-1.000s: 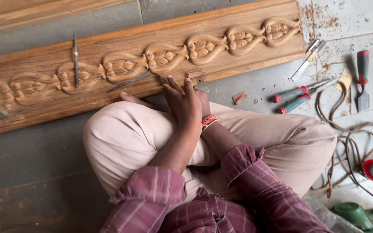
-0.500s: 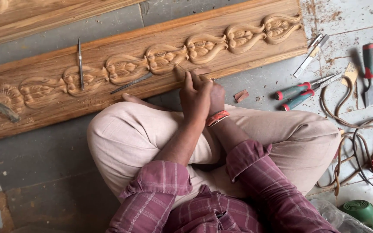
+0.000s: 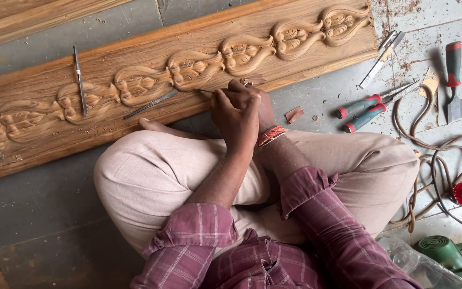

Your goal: The person is sitting on the floor carving intricate floral patterns into a long wooden plank. They use a chisel and a mallet to shape the wood, occasionally switching to a smaller tool for finer details. The person also uses their hands to clear away wood shavings and inspect the carved surface.

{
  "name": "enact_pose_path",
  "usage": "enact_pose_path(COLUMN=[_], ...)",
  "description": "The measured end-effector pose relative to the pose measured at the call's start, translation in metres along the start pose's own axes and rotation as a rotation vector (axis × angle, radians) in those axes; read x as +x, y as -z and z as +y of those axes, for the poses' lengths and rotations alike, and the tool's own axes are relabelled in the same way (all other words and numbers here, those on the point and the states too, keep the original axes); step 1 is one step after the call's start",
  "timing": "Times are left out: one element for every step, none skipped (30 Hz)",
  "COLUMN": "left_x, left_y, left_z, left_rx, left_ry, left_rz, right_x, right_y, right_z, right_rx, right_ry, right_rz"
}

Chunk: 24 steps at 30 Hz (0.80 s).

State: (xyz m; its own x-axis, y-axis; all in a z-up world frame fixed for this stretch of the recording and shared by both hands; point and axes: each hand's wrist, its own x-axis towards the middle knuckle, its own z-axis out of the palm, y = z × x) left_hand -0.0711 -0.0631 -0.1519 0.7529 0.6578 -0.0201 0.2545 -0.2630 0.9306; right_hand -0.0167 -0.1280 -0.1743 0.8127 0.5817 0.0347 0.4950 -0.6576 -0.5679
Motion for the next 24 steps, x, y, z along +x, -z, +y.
enact_pose_path(left_x=[0.001, 0.002, 0.001, 0.001, 0.001, 0.000, 0.000, 0.000, 0.001, 0.003, 0.001, 0.002, 0.000, -0.004, -0.006, -0.010, -0.013, -0.015, -0.018, -0.020, -0.022, -0.024, -0.028, -0.034], left_y=[0.000, -0.001, 0.000, 0.001, 0.001, 0.000, -0.001, -0.002, -0.003, -0.005, -0.006, -0.008, -0.008, -0.008, -0.010, -0.010, -0.007, -0.003, 0.001, 0.003, 0.007, 0.011, 0.016, 0.020], left_z=[0.000, 0.000, 0.000, -0.001, -0.001, 0.000, 0.001, 0.002, 0.004, 0.005, 0.006, 0.006, 0.005, 0.006, 0.008, 0.011, 0.013, 0.016, 0.021, 0.027, 0.033, 0.039, 0.046, 0.054], left_rx=[0.072, 0.017, -0.038, -0.093, -0.127, -0.162, -0.198, -0.237, -0.277, -0.316, -0.301, -0.287, -0.273, -0.231, -0.191, -0.151, -0.103, -0.054, -0.007, -0.006, -0.003, 0.000, -0.016, -0.031], left_ry=[-0.098, -0.052, -0.005, 0.041, 0.081, 0.121, 0.156, 0.196, 0.230, 0.263, 0.171, 0.078, -0.010, -0.010, -0.012, -0.014, -0.018, -0.022, -0.024, -0.089, -0.148, -0.207, -0.261, -0.314], left_rz=[0.034, -0.004, -0.042, -0.080, -0.127, -0.174, -0.221, -0.226, -0.236, -0.248, -0.263, -0.280, -0.295, -0.302, -0.310, -0.319, -0.273, -0.228, -0.181, -0.135, -0.087, -0.038, -0.060, -0.081], right_x=[0.002, 0.002, 0.003, 0.001, 0.001, 0.000, 0.000, 0.001, 0.003, 0.004, 0.004, 0.004, 0.003, 0.002, 0.002, 0.001, 0.000, -0.004, -0.007, -0.010, -0.013, -0.014, -0.017, -0.018], right_y=[0.003, 0.007, 0.008, 0.010, 0.011, 0.010, 0.010, 0.010, 0.011, 0.012, 0.013, 0.014, 0.015, 0.016, 0.019, 0.021, 0.023, 0.022, 0.023, 0.023, 0.022, 0.022, 0.021, 0.021], right_z=[-0.003, -0.006, -0.009, -0.012, -0.013, -0.015, -0.016, -0.016, -0.014, -0.012, -0.009, -0.006, -0.003, 0.000, 0.003, 0.005, 0.006, 0.002, 0.001, -0.002, -0.006, -0.009, -0.013, -0.016], right_rx=[-0.045, -0.089, -0.109, -0.129, -0.152, -0.169, -0.188, -0.207, -0.228, -0.249, -0.270, -0.227, -0.184, -0.140, -0.098, -0.055, -0.015, 0.060, 0.137, 0.198, 0.205, 0.178, 0.152, 0.095], right_ry=[0.022, 0.045, 0.065, 0.085, 0.109, 0.094, 0.081, 0.067, 0.049, 0.031, 0.011, -0.032, -0.073, -0.114, -0.155, -0.196, -0.236, -0.185, -0.137, -0.094, -0.085, -0.087, -0.081, -0.086], right_rz=[0.002, 0.004, 0.055, 0.107, 0.159, 0.156, 0.157, 0.157, 0.165, 0.174, 0.178, 0.175, 0.167, 0.158, 0.152, 0.145, 0.139, 0.148, 0.151, 0.149, 0.139, 0.136, 0.124, 0.105])
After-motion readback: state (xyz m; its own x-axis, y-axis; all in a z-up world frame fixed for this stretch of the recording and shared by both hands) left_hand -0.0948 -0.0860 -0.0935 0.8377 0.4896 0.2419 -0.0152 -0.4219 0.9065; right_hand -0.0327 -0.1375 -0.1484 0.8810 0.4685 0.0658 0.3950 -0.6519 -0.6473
